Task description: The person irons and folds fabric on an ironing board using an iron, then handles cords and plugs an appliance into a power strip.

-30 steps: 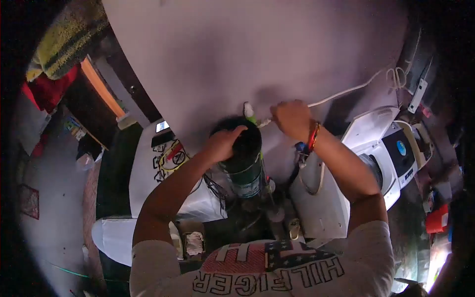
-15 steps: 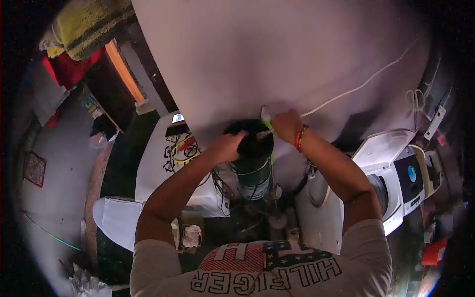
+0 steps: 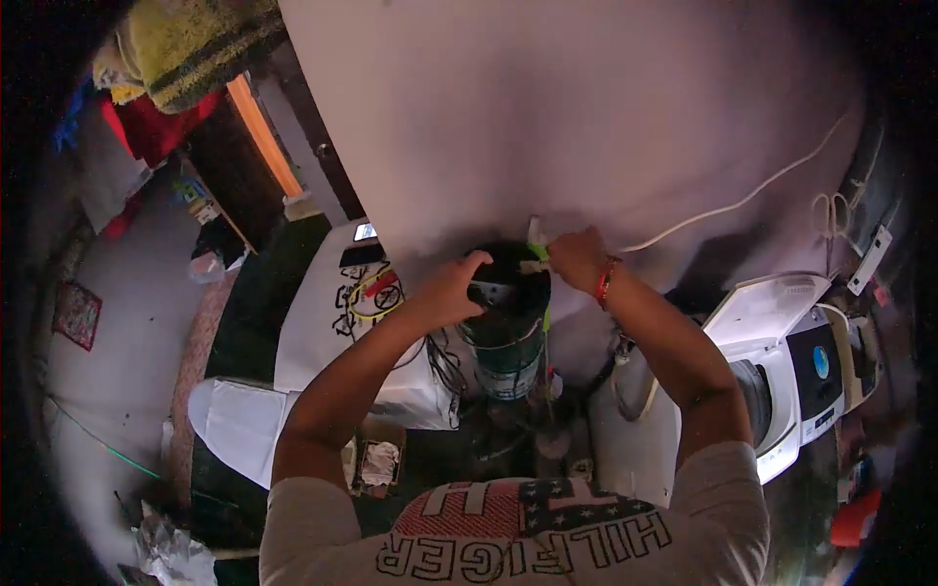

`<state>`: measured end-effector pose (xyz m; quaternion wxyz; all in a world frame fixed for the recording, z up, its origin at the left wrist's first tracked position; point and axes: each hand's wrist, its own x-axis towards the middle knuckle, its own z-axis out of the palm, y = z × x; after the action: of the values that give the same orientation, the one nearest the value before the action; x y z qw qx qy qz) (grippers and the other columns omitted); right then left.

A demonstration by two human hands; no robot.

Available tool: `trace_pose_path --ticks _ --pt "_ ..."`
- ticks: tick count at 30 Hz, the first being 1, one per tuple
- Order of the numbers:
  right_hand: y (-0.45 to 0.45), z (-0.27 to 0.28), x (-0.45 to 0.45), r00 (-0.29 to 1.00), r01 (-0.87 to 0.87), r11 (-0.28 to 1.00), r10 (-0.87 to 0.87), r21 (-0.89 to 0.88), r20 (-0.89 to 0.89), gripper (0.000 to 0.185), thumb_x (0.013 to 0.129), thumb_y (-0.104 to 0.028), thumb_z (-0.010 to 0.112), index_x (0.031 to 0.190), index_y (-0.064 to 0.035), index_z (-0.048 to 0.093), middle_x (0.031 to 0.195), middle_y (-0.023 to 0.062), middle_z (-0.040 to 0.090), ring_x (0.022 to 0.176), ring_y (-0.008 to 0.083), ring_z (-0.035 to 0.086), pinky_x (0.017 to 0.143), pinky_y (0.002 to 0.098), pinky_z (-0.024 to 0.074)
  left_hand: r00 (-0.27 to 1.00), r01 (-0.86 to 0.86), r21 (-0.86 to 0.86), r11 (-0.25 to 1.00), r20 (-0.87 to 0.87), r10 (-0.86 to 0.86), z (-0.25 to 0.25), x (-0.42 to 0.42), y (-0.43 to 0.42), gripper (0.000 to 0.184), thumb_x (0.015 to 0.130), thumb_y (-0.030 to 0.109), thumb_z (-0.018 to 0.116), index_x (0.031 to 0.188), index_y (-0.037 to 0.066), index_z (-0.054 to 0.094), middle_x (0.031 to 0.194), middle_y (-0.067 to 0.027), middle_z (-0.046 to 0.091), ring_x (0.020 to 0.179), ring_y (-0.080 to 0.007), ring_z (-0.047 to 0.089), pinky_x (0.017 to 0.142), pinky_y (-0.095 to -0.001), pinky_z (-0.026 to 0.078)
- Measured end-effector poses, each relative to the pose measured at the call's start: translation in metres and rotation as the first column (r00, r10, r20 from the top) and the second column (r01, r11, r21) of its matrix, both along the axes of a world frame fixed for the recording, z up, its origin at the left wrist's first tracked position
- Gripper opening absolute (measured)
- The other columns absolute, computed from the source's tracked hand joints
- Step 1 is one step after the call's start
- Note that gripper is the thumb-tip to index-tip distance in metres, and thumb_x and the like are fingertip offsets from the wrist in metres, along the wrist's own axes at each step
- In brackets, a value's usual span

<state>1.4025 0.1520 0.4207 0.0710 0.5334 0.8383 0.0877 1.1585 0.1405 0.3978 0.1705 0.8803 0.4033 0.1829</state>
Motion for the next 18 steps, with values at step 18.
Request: trace_pose_path --ticks 18 --pt "-0.084 0.003 -0.037 0.256 -0.509 0.853 0.022 -0.115 -0.966 0.027 0.088 -0.019 0.054 0.107 -0.0007 0.057 0.092 0.0069 0.063 0.089 0.0163 0.058 0.077 0.0291 0.0455 0.701 -0.264 -0.202 0.943 0.631 0.331 0.038 -0.051 -0.084 0.070 0.065 0.002 0.076 0.123 0.011 0.037 0.104 -0.0107 0.056 0.094 -0.0164 0.055 0.082 -0.0271 0.044"
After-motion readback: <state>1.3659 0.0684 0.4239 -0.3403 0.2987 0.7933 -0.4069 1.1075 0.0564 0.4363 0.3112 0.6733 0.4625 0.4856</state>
